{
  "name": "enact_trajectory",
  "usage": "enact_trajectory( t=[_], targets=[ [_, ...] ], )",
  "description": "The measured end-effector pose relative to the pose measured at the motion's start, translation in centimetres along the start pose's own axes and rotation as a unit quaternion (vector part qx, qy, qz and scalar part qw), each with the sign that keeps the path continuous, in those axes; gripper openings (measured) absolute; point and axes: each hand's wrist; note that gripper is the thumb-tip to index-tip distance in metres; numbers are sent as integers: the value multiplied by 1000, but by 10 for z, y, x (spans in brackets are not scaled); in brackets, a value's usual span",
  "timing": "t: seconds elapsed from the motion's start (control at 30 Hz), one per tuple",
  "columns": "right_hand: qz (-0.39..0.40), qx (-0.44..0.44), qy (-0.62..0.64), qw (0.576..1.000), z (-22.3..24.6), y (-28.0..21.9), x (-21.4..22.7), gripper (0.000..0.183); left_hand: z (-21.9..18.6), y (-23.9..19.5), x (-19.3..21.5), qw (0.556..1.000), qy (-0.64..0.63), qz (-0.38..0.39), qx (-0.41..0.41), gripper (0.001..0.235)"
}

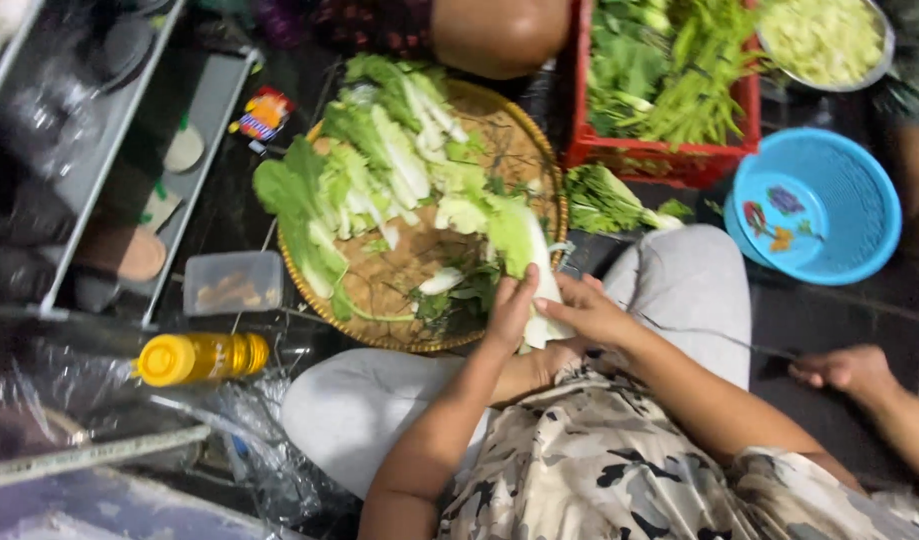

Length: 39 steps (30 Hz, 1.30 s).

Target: The person sits on the floor and prepares leafy green vegetables by hand. They remove rubber bands from bunches, separate leaves, and place them into a woven tray. The person handles the vegetables one at a time, arranging them neatly.

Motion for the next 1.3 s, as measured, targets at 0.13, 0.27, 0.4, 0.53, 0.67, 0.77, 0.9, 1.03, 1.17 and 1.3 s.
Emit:
enact_trajectory(
  t=[0.13,0.27,0.4,0.53,0.67,0.77,0.9,1.03,1.17,1.3],
  targets=[
    [-75,9,37,996,-10,-60,55,35,-3,-18,-49,904,396,114,115,64],
    [-186,33,4,982,64,-146,87,20,20,-26,-74,762,550,316,-130,71],
    [-183,50,-3,982,30,-208,127,48,64,-31,-66,564,740,295,-219,58],
    [-249,31,56,967,-8,-206,110,37,86,-27,-62,539,764,266,-235,37],
    [-317,-108,-30,942,-72,-187,91,44,99,-23,-48,534,750,265,-289,16],
    [-357,-197,-185,894,-118,-181,90,65,82,-34,-57,558,719,259,-323,19],
    [-351,-192,-271,876,-84,-202,93,60,57,-51,-80,613,648,247,-378,15],
    [-405,14,-372,835,-130,-209,128,29,48,-56,-94,664,611,215,-374,11],
    [-360,-25,-325,874,-142,-209,132,14,45,-65,-111,717,578,224,-318,5],
    [-373,36,-276,885,-127,-218,123,7,82,-55,-110,800,491,248,-240,8]
  ],
)
Point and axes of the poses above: each hand's wrist, its own y-axis towards the middle knuckle, its own x-axis out of the back of the hand, z = x × y, and after that the axes turned 7 degrees about z, right-handed
